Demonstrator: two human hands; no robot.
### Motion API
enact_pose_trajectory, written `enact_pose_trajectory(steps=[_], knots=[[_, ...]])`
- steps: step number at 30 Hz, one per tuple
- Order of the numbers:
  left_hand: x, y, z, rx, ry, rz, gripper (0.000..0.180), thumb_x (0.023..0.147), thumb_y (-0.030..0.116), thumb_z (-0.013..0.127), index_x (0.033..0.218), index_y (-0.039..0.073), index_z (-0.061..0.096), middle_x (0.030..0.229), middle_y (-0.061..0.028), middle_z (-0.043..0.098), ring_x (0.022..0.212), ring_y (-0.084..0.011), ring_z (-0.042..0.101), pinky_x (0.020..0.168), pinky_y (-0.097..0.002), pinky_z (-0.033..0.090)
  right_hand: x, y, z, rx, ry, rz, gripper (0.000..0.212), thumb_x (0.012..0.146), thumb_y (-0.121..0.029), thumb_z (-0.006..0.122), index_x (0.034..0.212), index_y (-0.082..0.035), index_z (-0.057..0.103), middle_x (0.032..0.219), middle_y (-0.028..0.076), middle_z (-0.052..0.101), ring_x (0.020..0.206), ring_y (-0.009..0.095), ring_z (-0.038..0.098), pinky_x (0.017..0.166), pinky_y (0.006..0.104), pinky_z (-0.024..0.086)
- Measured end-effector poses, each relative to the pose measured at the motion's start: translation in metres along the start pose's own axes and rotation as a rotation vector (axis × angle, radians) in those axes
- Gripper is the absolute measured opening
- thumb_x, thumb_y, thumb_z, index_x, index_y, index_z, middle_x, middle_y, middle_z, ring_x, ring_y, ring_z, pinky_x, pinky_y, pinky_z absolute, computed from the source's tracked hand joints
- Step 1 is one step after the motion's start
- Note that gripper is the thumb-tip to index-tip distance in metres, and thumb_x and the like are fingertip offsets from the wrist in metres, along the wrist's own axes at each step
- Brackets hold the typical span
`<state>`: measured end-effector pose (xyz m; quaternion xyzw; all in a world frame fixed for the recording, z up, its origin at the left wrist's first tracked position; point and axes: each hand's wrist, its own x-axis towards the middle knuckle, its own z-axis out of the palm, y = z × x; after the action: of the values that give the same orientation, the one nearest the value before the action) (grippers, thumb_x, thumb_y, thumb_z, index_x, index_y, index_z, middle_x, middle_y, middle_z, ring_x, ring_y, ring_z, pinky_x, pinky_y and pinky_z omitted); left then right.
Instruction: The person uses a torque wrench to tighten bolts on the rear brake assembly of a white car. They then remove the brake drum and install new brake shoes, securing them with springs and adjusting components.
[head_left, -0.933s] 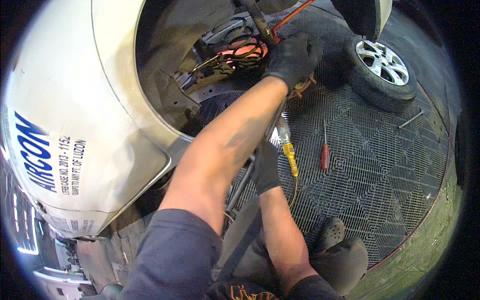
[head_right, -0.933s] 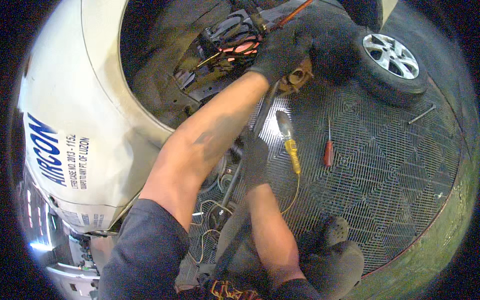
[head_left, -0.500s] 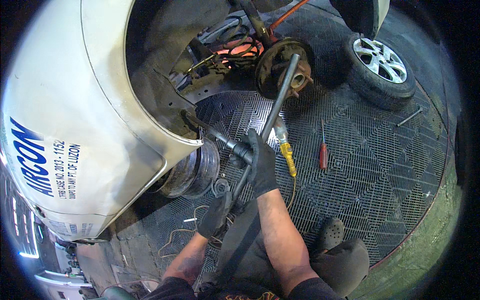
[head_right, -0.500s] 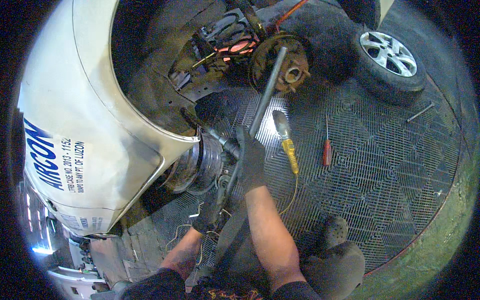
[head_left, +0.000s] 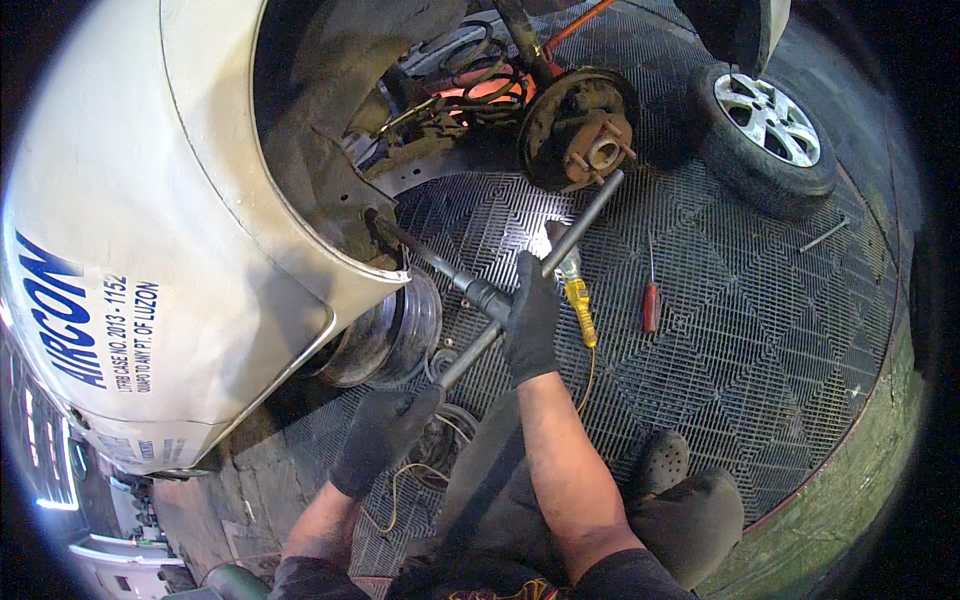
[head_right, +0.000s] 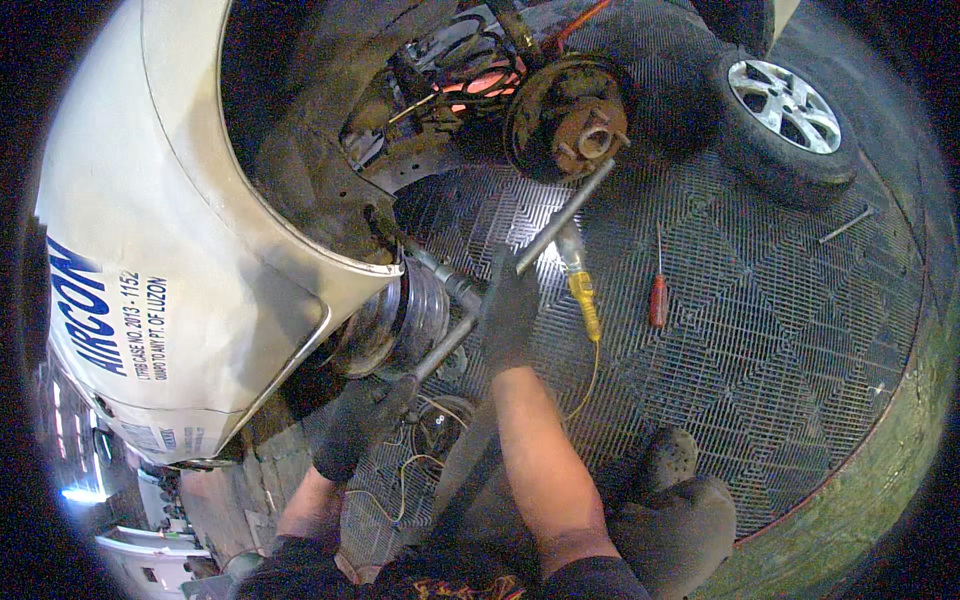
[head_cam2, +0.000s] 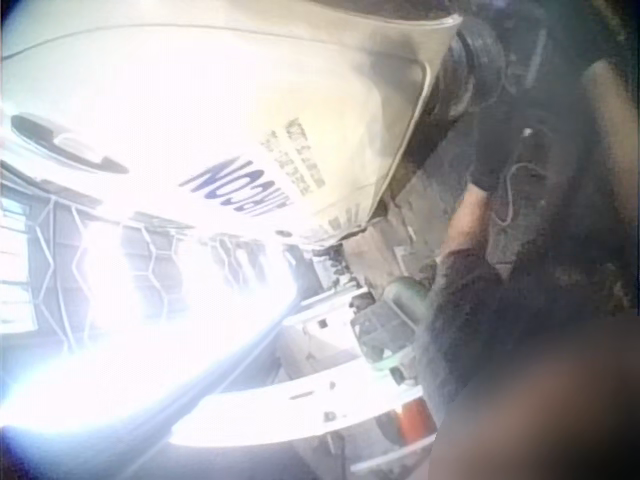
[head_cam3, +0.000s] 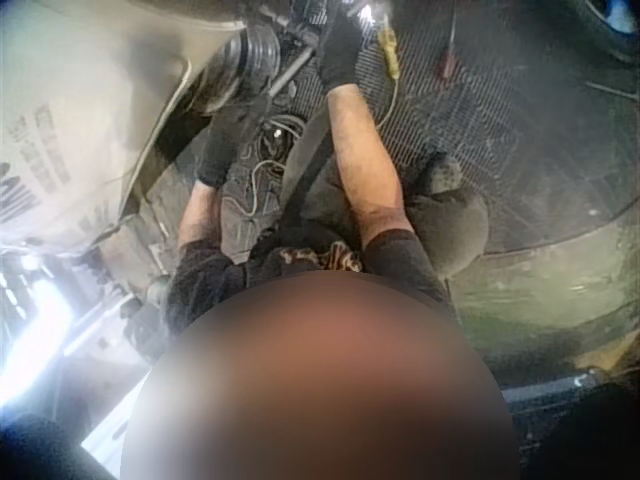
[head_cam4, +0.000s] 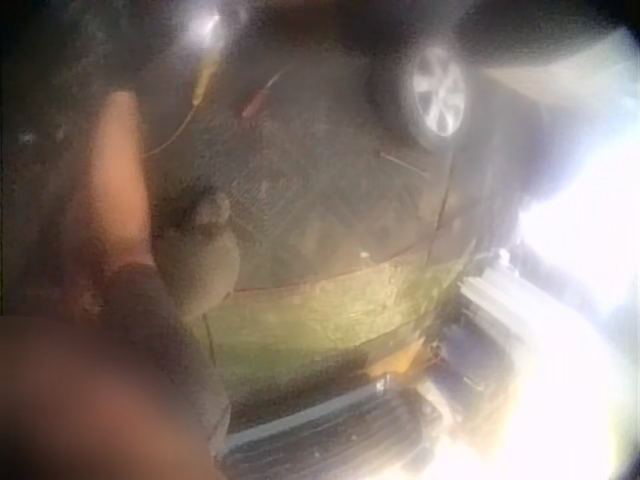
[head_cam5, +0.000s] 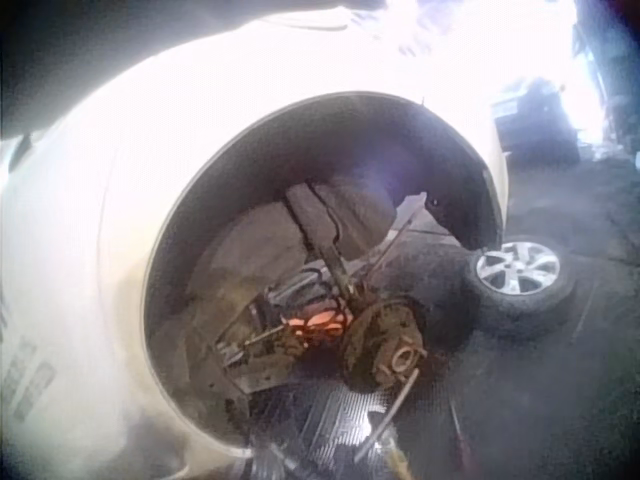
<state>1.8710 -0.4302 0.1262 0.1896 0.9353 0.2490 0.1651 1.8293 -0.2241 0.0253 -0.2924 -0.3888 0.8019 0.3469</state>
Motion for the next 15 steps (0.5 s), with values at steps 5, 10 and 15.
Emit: enact_pose_trajectory(steps=[5,10,15], knots=[[0.000,0.008,-0.002,0.169,0.046,0.024,0.038,0.091,0.035,0.075,0.076,0.000,0.074,0.061,-0.0195,0.063,0.049,-0.0245,0.061,0.051,-0.0400,0.047,0.000,-0.004,-0.011,-0.707,0.211,-0.809,0.049,0.083,-0.021,0.073,0.126,0.000,0.058,0.115,0.016,0.067,0.110,0.033,0.063,0.114,0.0548,0.033],[-0.007,-0.039,0.032,0.026,0.455,0.235,0.037,0.092,0.035,0.072,0.074,0.003,0.073,0.060,-0.0167,0.063,0.048,-0.0289,0.059,0.051,-0.0389,0.046,-0.005,-0.010,-0.014,-0.698,-0.277,-1.008,0.012,0.075,-0.021,0.073,0.081,-0.013,0.069,0.076,0.003,0.066,0.078,0.028,0.063,0.121,0.0590,0.025],[0.009,-0.089,0.073,-0.078,0.951,0.550,0.043,0.098,0.033,0.057,0.061,0.011,0.058,0.055,-0.0084,0.054,0.046,-0.0278,0.050,0.056,-0.0364,0.044,0.003,-0.009,-0.008,-0.466,-0.173,-0.917,0.009,0.084,-0.017,0.066,0.079,-0.010,0.066,0.073,0.006,0.062,0.067,0.028,0.058,0.119,0.0571,0.030]])
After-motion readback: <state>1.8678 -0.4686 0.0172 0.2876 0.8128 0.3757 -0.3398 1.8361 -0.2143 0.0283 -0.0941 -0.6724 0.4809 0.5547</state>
